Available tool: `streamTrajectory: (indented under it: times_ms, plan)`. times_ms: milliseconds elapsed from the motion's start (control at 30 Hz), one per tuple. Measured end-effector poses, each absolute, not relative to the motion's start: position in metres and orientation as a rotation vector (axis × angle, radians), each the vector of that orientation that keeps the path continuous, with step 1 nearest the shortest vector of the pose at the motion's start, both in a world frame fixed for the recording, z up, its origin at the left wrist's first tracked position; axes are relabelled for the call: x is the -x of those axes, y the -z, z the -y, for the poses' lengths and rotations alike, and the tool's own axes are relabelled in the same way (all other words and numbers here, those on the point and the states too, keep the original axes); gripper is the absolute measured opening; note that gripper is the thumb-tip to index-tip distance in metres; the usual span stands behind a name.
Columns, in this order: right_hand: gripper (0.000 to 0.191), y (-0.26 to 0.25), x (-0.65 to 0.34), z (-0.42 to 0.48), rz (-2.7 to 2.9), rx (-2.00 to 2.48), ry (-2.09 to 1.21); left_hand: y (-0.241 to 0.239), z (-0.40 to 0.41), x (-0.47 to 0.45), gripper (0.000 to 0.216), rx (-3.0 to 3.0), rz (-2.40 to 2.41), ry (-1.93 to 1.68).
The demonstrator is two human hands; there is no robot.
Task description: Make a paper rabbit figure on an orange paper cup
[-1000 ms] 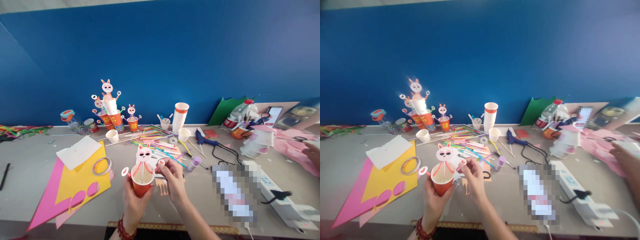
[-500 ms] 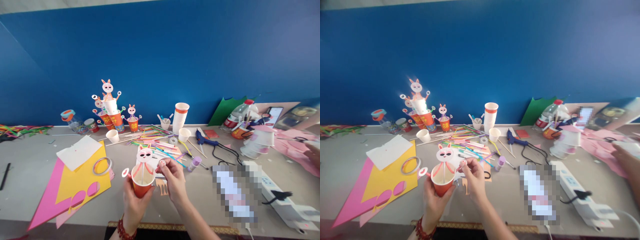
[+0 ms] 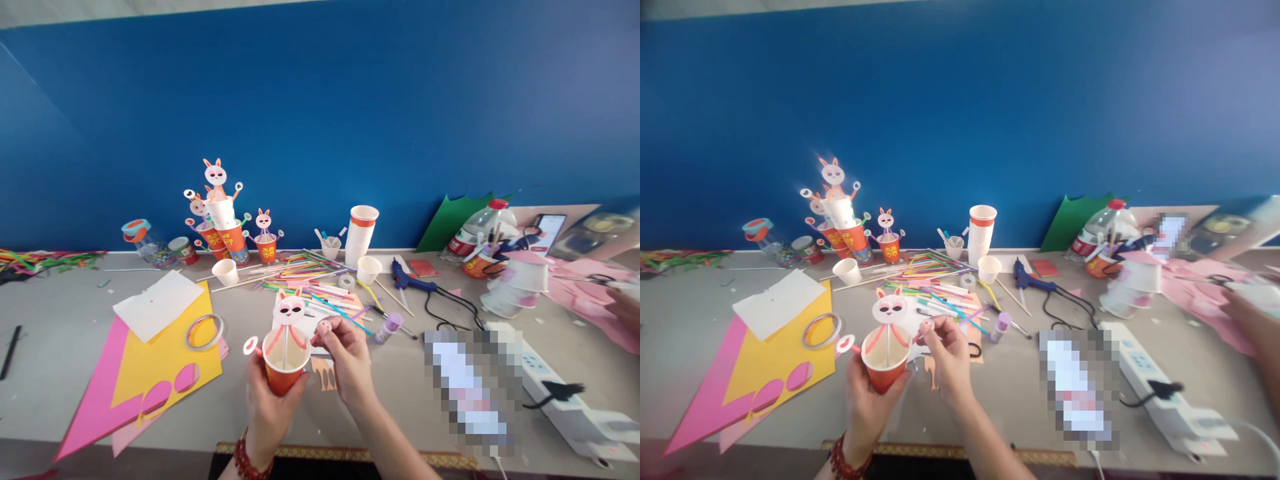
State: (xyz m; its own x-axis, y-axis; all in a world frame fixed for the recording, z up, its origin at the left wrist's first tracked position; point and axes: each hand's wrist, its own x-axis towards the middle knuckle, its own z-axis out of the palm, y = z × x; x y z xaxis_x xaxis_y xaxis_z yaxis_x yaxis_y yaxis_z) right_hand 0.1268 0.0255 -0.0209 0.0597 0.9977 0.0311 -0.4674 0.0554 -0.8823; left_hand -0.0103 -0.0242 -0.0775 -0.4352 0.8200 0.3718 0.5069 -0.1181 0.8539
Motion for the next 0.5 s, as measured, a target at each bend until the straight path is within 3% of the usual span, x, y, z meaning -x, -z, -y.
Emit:
streamTrajectory:
  times_ms: [500]
  plan:
    - [0.02, 0.0197, -0.1268, -0.0262, 0.831, 0.848, -1.329, 0.0761, 0.025, 0.0103, 0.078, -1.423, -1.868, -1.574]
